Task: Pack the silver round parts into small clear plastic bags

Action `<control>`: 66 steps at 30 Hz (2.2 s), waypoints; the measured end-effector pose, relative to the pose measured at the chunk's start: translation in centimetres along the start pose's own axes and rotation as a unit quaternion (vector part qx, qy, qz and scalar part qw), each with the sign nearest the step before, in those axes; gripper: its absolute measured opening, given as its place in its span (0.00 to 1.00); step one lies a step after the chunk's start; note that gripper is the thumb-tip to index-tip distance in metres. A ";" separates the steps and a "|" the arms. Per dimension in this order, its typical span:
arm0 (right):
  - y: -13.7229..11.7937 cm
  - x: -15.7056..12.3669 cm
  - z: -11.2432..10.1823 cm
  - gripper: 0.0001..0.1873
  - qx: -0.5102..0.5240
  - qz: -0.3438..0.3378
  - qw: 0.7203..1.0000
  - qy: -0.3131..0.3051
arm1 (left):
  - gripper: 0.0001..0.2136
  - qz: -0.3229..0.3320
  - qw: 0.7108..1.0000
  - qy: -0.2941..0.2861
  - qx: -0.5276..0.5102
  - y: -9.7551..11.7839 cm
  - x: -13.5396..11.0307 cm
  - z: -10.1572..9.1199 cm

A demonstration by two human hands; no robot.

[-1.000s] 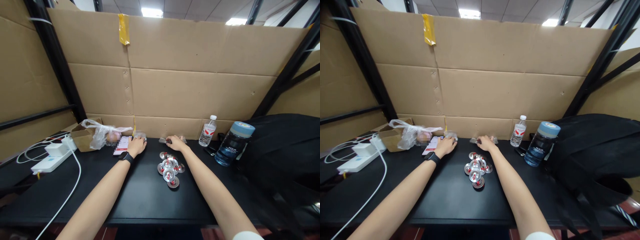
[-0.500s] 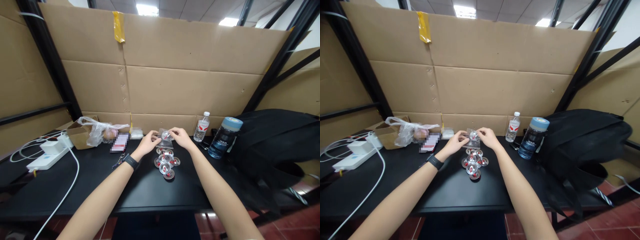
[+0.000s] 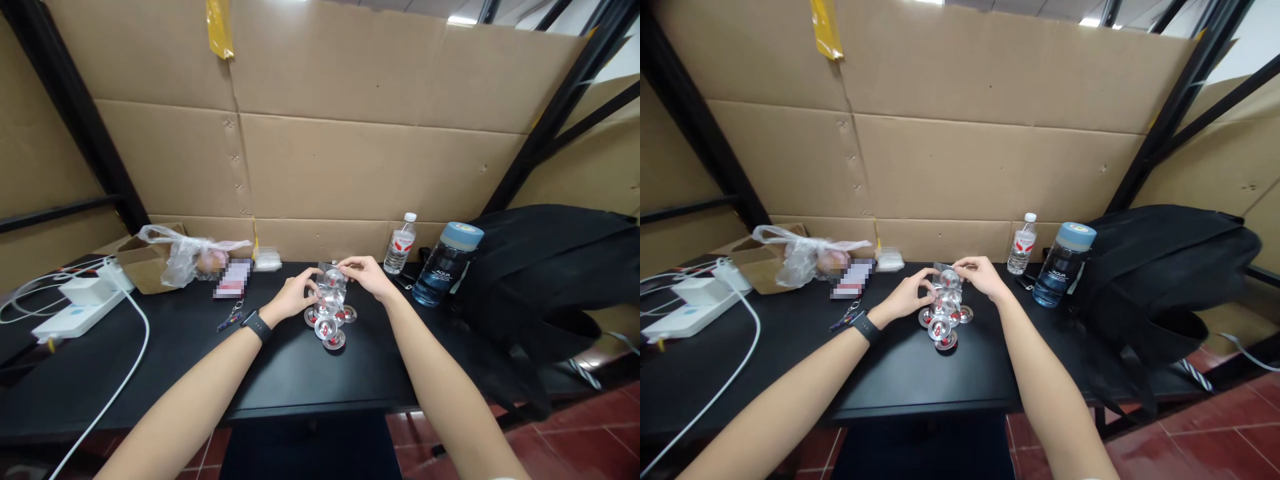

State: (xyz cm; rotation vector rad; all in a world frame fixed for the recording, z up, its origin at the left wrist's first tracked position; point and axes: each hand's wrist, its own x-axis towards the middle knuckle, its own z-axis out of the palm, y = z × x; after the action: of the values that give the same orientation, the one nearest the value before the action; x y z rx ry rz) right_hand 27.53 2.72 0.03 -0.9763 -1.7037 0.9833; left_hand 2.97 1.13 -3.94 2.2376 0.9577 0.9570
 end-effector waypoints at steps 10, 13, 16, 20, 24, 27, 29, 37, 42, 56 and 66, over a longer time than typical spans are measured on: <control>0.0 0.0 -0.1 0.13 0.066 -0.013 0.997 0.029 | 0.19 0.027 0.998 0.059 0.016 -0.3 0.2 0.2; 0.2 0.2 0.4 0.14 0.043 -0.015 0.997 0.054 | 0.17 0.019 0.997 0.066 0.024 -0.5 0.2 0.1; 0.4 0.3 0.7 0.15 0.033 -0.024 0.995 0.087 | 0.15 0.011 0.997 0.071 0.024 -0.9 0.3 0.1; 0.8 0.5 0.7 0.17 -0.005 -0.039 0.992 0.124 | 0.15 -0.002 0.997 0.070 0.017 -1.4 0.4 0.2; 1.4 0.8 0.3 0.17 -0.025 -0.059 0.985 0.159 | 0.29 0.012 0.995 0.090 0.039 -1.2 0.3 0.1; 1.6 0.9 0.3 0.15 -0.037 -0.078 0.982 0.168 | 0.33 0.060 0.976 0.132 0.165 -0.2 0.1 -0.1; 1.5 0.8 0.6 0.15 -0.022 -0.080 0.984 0.161 | 0.31 0.092 0.956 0.131 0.248 0.6 -0.1 -0.3; 0.3 0.4 2.2 0.17 0.196 -0.028 0.973 0.116 | 0.18 0.176 0.901 0.116 0.379 1.8 0.0 0.2; -0.2 0.2 2.3 0.17 0.264 0.003 0.957 0.122 | 0.28 0.184 0.893 0.113 0.395 1.9 0.0 0.0; 1.0 0.0 2.9 0.25 0.035 -0.022 0.999 0.025 | 0.10 0.193 0.921 0.084 0.329 0.8 0.0 -0.1; 0.9 0.3 -0.4 0.27 0.000 -0.009 1.000 0.017 | 0.11 0.206 0.923 0.049 0.320 1.0 0.4 -0.1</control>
State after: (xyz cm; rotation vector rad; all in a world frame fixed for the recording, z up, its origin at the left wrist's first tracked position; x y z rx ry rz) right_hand 28.00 3.40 -0.61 -0.9707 -1.6826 0.9501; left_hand 3.47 0.87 -3.07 3.0601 0.9568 1.0416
